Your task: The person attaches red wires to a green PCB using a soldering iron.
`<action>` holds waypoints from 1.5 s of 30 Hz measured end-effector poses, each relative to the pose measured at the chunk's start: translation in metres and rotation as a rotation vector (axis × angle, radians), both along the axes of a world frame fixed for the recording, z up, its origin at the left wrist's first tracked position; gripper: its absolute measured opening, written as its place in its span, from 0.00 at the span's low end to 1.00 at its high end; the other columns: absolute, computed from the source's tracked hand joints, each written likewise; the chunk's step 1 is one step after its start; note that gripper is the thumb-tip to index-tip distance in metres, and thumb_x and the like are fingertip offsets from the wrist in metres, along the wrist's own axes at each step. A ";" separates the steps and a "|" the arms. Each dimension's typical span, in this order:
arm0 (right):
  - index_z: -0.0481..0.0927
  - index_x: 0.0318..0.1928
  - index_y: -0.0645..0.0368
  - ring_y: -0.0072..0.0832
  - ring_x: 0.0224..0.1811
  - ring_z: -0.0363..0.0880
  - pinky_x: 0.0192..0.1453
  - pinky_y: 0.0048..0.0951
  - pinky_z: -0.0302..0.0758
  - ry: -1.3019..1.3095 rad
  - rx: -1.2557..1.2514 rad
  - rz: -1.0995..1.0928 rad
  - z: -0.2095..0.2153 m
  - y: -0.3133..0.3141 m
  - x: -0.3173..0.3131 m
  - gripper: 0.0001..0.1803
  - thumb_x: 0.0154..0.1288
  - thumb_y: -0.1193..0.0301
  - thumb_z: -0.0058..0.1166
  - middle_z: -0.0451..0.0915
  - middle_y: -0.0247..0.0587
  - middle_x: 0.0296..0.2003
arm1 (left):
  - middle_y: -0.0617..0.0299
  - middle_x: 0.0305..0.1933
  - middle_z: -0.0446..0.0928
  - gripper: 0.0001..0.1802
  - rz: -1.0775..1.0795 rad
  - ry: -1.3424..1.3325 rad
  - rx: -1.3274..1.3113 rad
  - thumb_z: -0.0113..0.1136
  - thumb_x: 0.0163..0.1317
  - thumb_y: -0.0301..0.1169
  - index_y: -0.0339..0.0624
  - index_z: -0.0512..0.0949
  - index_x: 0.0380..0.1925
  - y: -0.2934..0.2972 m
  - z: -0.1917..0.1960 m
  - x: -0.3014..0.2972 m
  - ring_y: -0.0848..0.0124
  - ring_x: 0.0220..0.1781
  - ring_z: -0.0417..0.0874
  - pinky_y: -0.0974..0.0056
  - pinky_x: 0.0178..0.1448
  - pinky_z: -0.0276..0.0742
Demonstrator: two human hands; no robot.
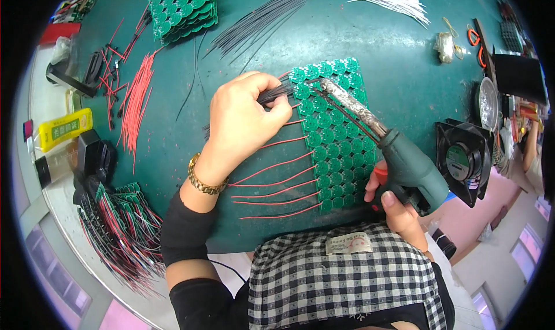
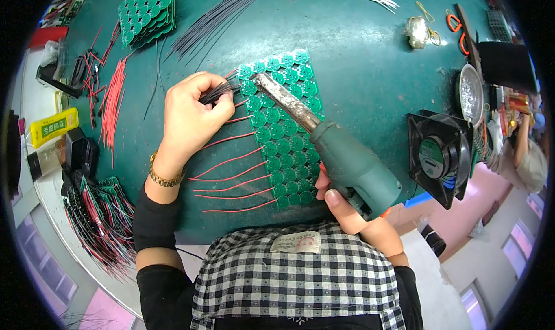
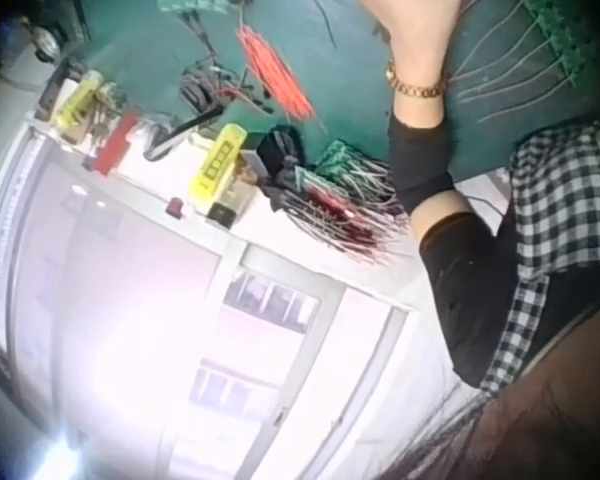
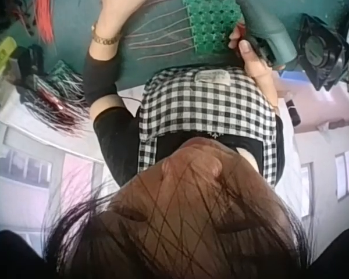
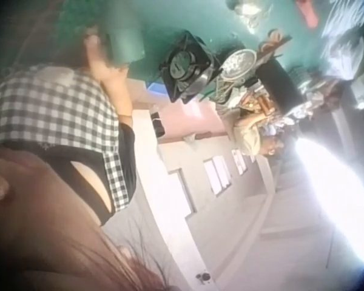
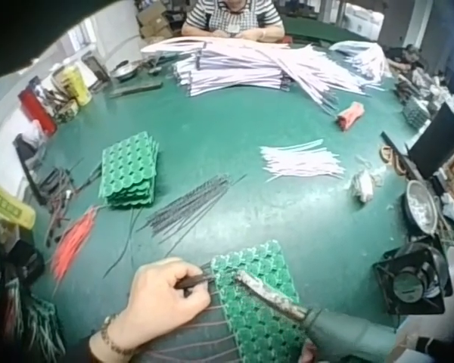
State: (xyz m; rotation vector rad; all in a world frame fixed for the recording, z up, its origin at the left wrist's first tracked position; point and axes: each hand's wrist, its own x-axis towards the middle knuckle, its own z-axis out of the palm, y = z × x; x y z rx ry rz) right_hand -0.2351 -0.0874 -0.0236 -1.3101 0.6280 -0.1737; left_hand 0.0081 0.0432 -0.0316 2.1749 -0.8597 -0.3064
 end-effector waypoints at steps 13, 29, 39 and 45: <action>0.68 0.55 0.60 0.27 0.29 0.74 0.33 0.28 0.72 -0.041 0.002 0.007 -0.002 -0.003 -0.012 0.32 0.55 0.54 0.60 0.74 0.40 0.32 | 0.58 0.25 0.77 0.05 -0.031 -0.024 -0.011 0.61 0.47 0.27 0.38 0.77 0.25 0.002 0.002 -0.001 0.65 0.25 0.79 0.64 0.30 0.73; 0.72 0.49 0.61 0.26 0.30 0.75 0.33 0.27 0.72 0.000 -0.222 0.228 -0.022 -0.006 -0.033 0.23 0.58 0.60 0.58 0.75 0.40 0.33 | 0.61 0.29 0.74 0.06 -0.172 0.080 0.045 0.63 0.47 0.26 0.36 0.79 0.27 0.006 0.011 -0.005 0.70 0.23 0.76 0.67 0.29 0.72; 0.74 0.45 0.63 0.24 0.29 0.74 0.34 0.26 0.72 0.026 -0.239 0.247 -0.015 -0.004 -0.025 0.22 0.57 0.59 0.57 0.75 0.39 0.32 | 0.61 0.28 0.74 0.06 -0.173 0.036 0.013 0.63 0.46 0.28 0.37 0.78 0.25 0.007 0.007 -0.005 0.68 0.22 0.75 0.65 0.29 0.71; 0.73 0.47 0.63 0.24 0.28 0.74 0.32 0.26 0.71 0.114 -0.169 0.260 -0.003 -0.005 -0.021 0.25 0.58 0.55 0.56 0.75 0.40 0.31 | 0.61 0.28 0.74 0.07 -0.168 0.027 0.026 0.63 0.46 0.29 0.38 0.79 0.25 0.008 0.004 -0.004 0.67 0.24 0.76 0.64 0.30 0.72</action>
